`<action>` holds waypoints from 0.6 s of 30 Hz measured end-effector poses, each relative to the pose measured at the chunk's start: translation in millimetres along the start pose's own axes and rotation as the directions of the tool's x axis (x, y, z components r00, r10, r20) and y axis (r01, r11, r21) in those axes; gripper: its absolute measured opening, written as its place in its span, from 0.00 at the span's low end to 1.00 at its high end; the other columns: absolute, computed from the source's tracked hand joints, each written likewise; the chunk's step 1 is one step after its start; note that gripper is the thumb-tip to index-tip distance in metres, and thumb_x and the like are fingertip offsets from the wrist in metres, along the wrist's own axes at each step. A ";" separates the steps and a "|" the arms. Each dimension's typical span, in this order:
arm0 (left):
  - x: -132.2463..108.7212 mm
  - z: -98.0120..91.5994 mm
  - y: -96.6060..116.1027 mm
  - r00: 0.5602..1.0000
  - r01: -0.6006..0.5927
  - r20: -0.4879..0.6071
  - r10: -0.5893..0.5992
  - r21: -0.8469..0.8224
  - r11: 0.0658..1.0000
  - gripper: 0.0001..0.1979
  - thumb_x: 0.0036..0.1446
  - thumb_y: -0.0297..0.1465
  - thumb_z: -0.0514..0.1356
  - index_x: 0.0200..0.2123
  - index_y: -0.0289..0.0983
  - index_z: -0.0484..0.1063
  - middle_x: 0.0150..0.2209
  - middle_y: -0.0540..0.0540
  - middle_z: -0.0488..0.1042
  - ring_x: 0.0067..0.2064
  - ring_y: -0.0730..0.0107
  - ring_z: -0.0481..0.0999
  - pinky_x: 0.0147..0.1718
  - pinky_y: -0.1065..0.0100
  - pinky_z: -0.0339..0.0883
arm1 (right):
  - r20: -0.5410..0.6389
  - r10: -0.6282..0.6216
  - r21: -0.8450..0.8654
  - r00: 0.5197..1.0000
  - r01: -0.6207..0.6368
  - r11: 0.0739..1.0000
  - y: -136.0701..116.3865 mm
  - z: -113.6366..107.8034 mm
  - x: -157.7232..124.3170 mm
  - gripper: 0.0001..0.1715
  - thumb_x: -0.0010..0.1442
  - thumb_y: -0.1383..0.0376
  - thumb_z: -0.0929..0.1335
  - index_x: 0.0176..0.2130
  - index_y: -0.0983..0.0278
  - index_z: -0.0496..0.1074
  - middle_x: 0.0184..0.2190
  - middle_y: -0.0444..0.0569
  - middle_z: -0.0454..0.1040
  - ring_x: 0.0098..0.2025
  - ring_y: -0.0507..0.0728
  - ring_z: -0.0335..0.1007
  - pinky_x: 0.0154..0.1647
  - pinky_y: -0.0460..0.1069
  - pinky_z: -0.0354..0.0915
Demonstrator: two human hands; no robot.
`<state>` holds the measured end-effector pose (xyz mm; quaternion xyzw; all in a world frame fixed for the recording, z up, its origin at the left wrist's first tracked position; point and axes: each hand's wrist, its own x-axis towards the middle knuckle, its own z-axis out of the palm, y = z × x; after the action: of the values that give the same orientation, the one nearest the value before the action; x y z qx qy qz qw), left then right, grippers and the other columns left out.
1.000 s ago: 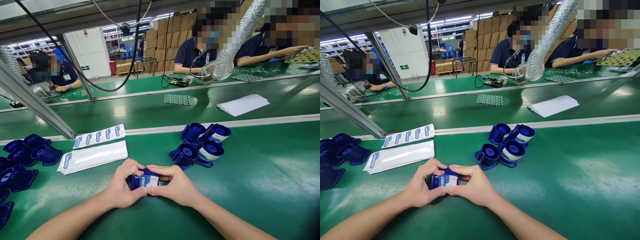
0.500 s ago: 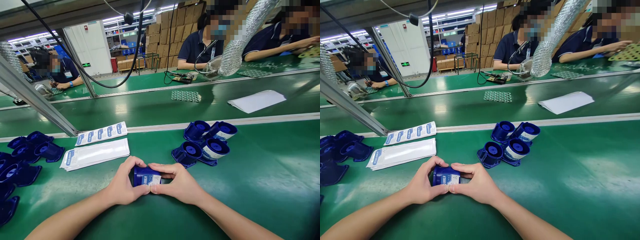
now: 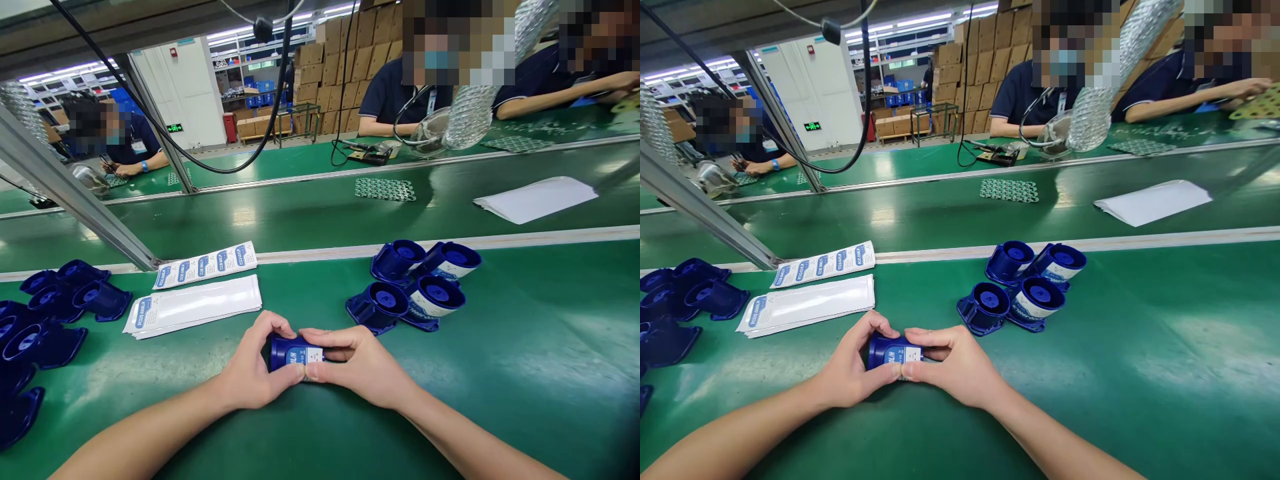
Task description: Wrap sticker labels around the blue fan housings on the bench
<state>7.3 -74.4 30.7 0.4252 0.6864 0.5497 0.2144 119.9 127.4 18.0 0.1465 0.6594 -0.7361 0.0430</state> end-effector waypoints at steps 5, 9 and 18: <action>-0.4 1.7 2.9 1.000 -0.002 -0.006 0.002 0.016 1.000 0.17 0.57 0.33 0.69 0.45 0.41 0.66 0.42 0.47 0.69 0.42 0.63 0.70 0.43 0.62 0.64 | 0.018 -0.018 -0.034 1.000 0.018 0.999 -1.2 -0.4 -1.6 0.36 0.41 0.53 0.86 0.49 0.60 0.86 0.60 0.57 0.79 0.65 0.76 0.72 0.67 0.66 0.71; -0.2 4.1 4.2 0.999 0.050 -0.007 -0.050 0.007 0.999 0.16 0.58 0.33 0.68 0.44 0.41 0.65 0.41 0.48 0.69 0.41 0.65 0.69 0.43 0.63 0.64 | 0.053 -0.047 -0.065 0.998 0.050 0.997 -2.1 -3.3 0.0 0.33 0.43 0.52 0.86 0.47 0.60 0.87 0.58 0.58 0.80 0.64 0.77 0.73 0.65 0.65 0.73; 4.1 7.6 18.8 0.990 0.141 -0.022 -0.140 0.022 0.990 0.12 0.57 0.29 0.67 0.39 0.40 0.65 0.36 0.52 0.68 0.38 0.68 0.68 0.38 0.66 0.62 | 0.120 -0.089 -0.113 0.989 0.102 0.988 -7.6 -10.3 7.0 0.21 0.48 0.49 0.84 0.34 0.62 0.88 0.47 0.60 0.86 0.57 0.75 0.80 0.58 0.63 0.75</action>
<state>17.3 -66.1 46.7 0.3726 0.7233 0.5294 0.2405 112.9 139.4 22.5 0.0693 0.7049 -0.7038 0.0541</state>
